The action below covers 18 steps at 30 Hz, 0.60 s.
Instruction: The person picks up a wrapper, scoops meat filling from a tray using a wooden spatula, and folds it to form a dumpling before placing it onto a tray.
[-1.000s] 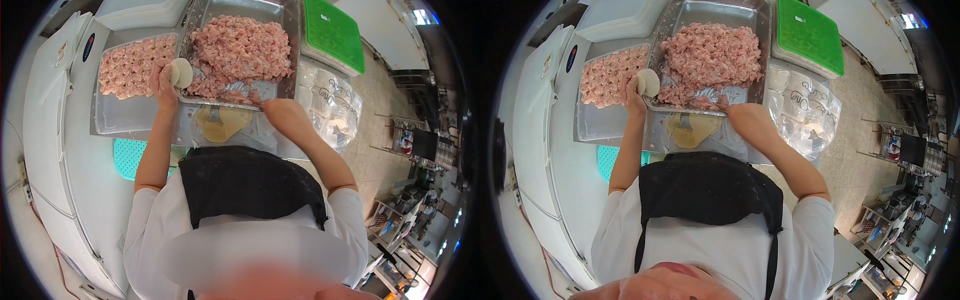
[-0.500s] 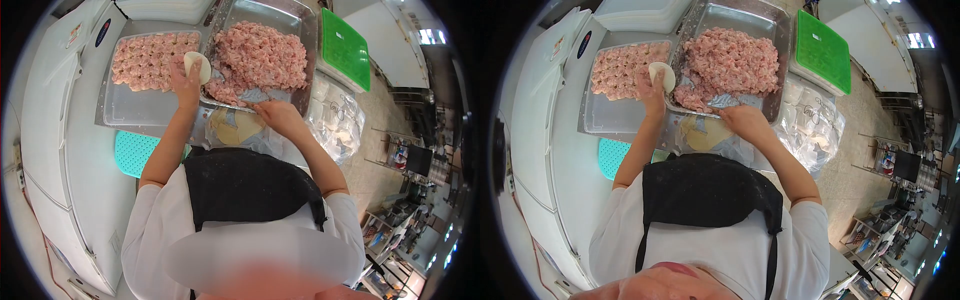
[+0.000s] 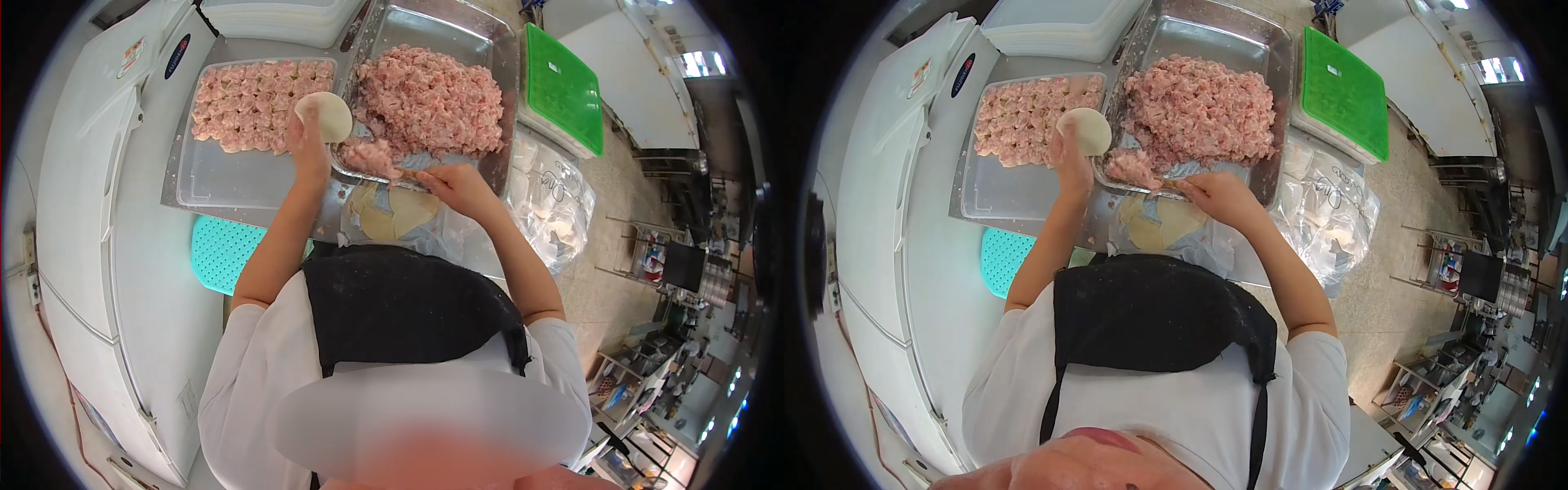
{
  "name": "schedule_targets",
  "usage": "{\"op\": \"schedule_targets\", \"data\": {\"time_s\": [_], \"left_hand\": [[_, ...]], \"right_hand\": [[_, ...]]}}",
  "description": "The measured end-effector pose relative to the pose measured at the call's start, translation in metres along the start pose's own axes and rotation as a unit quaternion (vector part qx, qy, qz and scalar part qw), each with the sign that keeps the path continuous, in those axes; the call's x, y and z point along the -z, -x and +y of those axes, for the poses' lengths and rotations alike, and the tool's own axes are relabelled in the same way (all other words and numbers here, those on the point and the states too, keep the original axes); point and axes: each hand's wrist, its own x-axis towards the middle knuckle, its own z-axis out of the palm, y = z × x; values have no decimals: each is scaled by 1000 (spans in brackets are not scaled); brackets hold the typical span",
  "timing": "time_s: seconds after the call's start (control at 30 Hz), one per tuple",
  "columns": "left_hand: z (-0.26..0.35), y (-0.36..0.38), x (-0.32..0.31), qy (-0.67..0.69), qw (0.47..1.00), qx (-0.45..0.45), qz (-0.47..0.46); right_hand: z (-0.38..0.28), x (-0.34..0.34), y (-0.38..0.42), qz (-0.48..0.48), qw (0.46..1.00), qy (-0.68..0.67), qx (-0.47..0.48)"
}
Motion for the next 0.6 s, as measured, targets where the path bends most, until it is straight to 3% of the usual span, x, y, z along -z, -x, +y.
{"op": "schedule_targets", "data": {"time_s": [0.07, 0.1, 0.17, 0.2, 0.27, 0.3, 0.37, 0.4, 0.53, 0.6], "left_hand": [[-1, -4, 2, -8, 992, -17, -128], [9, 0, -7, -6, 991, -20, -133], [37, 16, -28, 110, 982, 105, -115], [37, 20, -38, 108, 982, 102, -120], [37, 31, -60, 247, 921, 235, -187], [61, 46, -79, 281, 900, 256, -215], [66, 59, -106, 325, 885, 260, -210], [66, 63, -115, 370, 869, 265, -197], [51, 57, -120, 375, 860, 273, -211], [27, 54, -114, 350, 880, 243, -209]], "right_hand": [[10, 8, 9, 58, 988, -140, 5], [12, 13, 12, 63, 988, -139, 4], [12, 24, 20, 197, 950, -241, -21], [14, 29, 23, 203, 949, -242, -21], [21, 40, 24, 230, 946, -226, -28], [23, 40, 23, 236, 944, -228, -29], [21, 34, 15, 309, 914, -242, 105], [24, 28, 14, 313, 912, -242, 106], [40, 45, 33, 252, 960, -100, 63], [29, 73, 59, 159, 984, 81, -13]]}}
